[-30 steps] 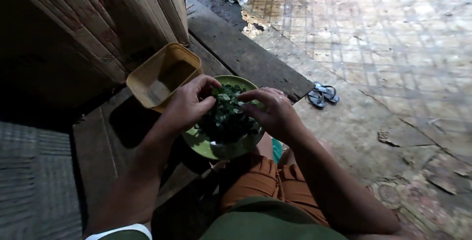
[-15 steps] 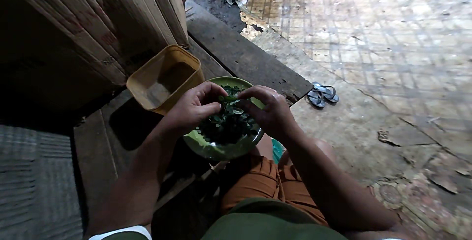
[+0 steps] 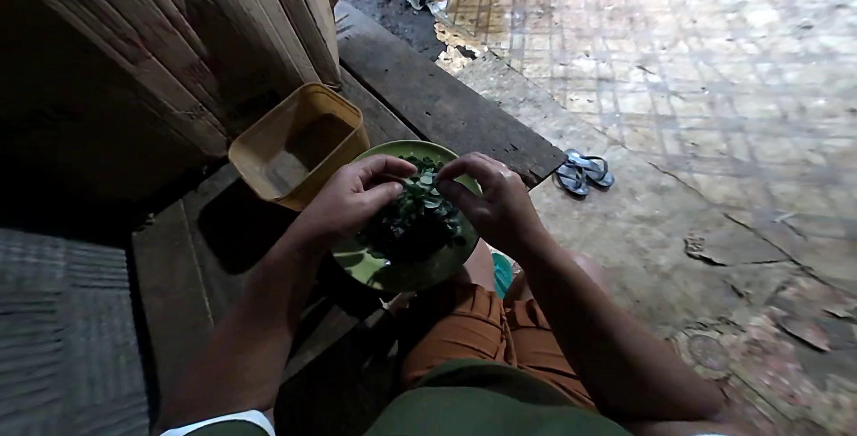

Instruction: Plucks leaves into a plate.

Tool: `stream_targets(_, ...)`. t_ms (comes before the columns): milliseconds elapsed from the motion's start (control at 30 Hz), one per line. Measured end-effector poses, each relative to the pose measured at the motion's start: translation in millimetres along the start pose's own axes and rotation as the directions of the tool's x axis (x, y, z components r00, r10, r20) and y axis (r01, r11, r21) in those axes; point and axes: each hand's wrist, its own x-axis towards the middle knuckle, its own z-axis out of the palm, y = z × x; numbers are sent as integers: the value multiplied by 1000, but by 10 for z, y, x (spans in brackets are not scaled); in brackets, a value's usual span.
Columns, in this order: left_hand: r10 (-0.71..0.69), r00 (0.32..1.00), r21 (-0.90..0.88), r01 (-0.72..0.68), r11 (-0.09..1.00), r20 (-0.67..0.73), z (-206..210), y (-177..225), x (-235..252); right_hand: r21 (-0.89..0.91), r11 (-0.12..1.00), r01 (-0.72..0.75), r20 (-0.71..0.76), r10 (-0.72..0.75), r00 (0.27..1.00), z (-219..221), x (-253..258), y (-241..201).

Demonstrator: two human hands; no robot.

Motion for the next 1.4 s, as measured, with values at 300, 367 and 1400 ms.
stream_targets(300,166,981,-136,-179,974,-101,270,-18,3,334,922,-194,41,191,981,45,-6,-33)
stream_targets(367,162,975,-115,-181,977,-153,307,-32,11,340,922,-183,47,178,983,44,-8,-51)
stream_targets(1400,63,987,-147,-85,986,-146,155,32,-5,227,953,-200,63,191,980,-108,1,73)
